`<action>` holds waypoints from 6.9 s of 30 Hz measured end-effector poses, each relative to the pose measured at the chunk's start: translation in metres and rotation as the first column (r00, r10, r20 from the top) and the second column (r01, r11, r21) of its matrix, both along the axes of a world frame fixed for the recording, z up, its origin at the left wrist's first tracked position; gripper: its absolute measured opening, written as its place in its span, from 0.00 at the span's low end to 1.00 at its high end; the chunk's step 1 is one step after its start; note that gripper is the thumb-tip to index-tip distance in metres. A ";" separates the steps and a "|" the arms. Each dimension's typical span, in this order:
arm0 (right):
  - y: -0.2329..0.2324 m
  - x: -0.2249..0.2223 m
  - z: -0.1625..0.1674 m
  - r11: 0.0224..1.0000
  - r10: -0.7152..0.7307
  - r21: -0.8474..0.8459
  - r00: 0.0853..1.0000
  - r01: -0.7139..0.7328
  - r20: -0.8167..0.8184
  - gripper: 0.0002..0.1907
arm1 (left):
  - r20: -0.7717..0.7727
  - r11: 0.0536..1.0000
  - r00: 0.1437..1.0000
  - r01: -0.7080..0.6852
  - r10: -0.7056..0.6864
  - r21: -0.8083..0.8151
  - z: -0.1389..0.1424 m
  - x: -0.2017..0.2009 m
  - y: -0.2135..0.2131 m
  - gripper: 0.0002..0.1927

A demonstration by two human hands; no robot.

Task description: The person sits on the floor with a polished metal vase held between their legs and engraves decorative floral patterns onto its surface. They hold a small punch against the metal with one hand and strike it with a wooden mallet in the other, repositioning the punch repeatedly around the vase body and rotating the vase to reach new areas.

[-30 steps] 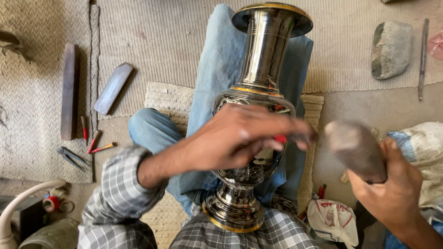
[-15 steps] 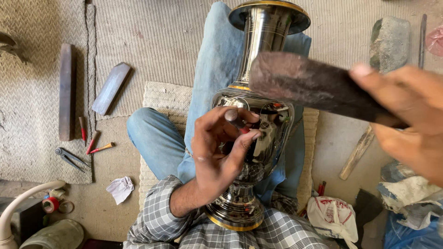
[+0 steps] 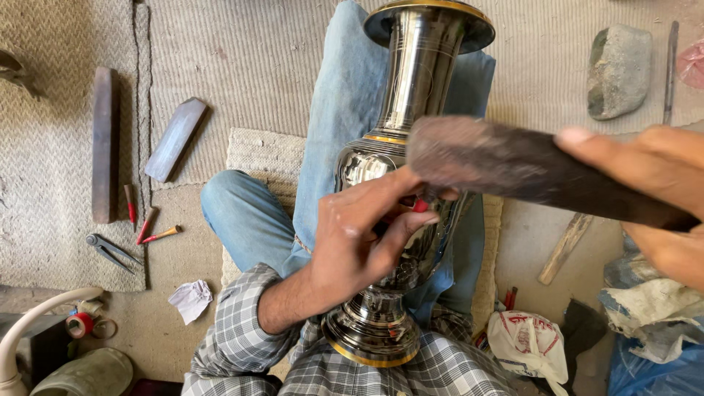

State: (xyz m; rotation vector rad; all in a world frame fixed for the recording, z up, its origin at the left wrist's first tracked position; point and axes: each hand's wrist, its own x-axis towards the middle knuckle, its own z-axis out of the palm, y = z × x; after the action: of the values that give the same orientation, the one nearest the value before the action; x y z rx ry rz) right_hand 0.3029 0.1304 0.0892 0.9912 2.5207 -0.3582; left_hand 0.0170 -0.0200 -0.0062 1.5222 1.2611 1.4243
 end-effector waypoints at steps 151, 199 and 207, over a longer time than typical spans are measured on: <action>0.033 -0.117 0.047 0.807 0.500 0.129 0.782 -0.576 0.372 0.60 | 0.604 0.926 0.710 -0.352 0.361 -0.140 -0.038 0.030 -0.029 0.24; -0.032 0.121 -0.105 0.784 -0.618 -0.271 0.663 0.558 -0.422 0.10 | -0.220 0.967 0.943 0.254 -0.249 -0.005 0.024 -0.016 0.038 0.25; -0.038 0.073 -0.077 0.819 -0.574 -0.352 0.646 0.453 -0.504 0.23 | -0.275 0.964 0.925 0.266 -0.263 -0.027 0.022 -0.013 0.043 0.25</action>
State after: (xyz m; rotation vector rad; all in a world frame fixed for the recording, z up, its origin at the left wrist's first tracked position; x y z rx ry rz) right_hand 0.3759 0.0925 0.0124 1.7380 2.5639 -1.2468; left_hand 0.0037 0.0234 0.0157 1.8698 1.1511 1.0726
